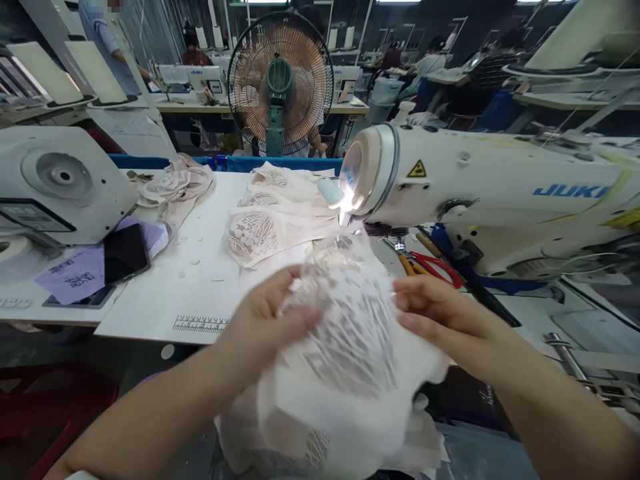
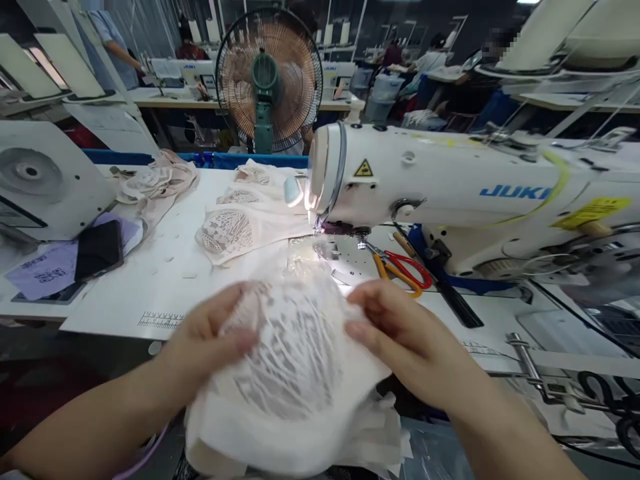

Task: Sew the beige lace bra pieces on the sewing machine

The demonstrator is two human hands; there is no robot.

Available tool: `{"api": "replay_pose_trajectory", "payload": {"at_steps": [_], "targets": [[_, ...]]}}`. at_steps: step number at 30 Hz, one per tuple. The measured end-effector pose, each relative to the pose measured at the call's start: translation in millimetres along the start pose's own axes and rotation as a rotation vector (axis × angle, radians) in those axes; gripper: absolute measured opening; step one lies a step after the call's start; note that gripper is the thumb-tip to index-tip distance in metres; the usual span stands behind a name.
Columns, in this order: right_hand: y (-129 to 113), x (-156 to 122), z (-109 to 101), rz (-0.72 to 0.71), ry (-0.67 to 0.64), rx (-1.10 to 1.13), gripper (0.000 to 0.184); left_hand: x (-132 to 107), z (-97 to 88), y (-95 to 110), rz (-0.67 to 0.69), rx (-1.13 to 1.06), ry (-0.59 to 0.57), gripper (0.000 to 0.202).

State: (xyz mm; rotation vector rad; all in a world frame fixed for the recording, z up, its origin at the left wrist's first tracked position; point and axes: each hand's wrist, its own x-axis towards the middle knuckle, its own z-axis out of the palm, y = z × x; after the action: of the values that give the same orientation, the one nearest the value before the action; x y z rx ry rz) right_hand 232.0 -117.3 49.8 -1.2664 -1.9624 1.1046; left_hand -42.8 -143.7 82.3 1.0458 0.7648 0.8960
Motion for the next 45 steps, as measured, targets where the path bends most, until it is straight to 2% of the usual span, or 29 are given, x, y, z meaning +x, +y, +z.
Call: {"api": "replay_pose_trajectory", "payload": {"at_steps": [2,4,6,8,11,15,18,21,22,24,26,28,30,33,37,45], "targets": [[8,30,8,0.009,-0.138,0.088,0.037,16,-30.7,19,0.076,0.058,0.118,0.066],[16,56,19,-0.041,-0.216,0.031,0.041,33,-65.7,31,0.130,0.146,0.208,0.068],[20,77,31,-0.100,-0.209,-0.167,0.039,49,-97.8,36,0.139,0.268,0.241,0.065],[18,94,42,-0.124,-0.136,-0.336,0.036,60,-123.5,37,0.127,0.403,0.245,0.061],[8,105,55,-0.143,-0.032,-0.460,0.031,69,-151.2,38,0.102,0.600,0.234,0.059],[-3,90,67,-0.224,-0.068,-0.572,0.025,75,-172.7,47,0.165,0.996,0.320,0.058],[-1,74,73,-0.278,-0.081,-0.640,0.025,80,-166.2,57,0.308,1.396,0.431,0.055],[5,66,74,-0.411,-0.072,-0.719,0.028,84,-132.0,57,0.493,1.626,0.486,0.047],[7,66,73,-0.458,-0.058,-0.737,0.028,86,-116.8,53,0.548,1.663,0.446,0.042],[10,68,70,-0.499,0.007,-0.768,0.026,94,-86.4,39,0.600,1.719,0.245,0.033],[13,70,66,-0.453,0.101,-0.816,0.024,107,-62.4,20,0.570,1.758,0.028,0.029],[16,71,64,-0.354,0.131,-0.859,0.023,123,-49.0,0,0.507,1.779,-0.133,0.029],[18,67,65,-0.281,0.086,-0.871,0.020,138,-45.7,-18,0.463,1.788,-0.253,0.028],[19,57,71,-0.308,0.037,-0.835,0.021,150,-51.0,-34,0.476,1.807,-0.354,0.028],[21,47,79,-0.407,0.064,-0.795,0.035,151,-54.7,-39,0.490,1.834,-0.311,0.034],[29,46,80,-0.416,0.082,-0.781,0.035,160,-43.1,-40,0.397,1.895,-0.246,0.037]]}}
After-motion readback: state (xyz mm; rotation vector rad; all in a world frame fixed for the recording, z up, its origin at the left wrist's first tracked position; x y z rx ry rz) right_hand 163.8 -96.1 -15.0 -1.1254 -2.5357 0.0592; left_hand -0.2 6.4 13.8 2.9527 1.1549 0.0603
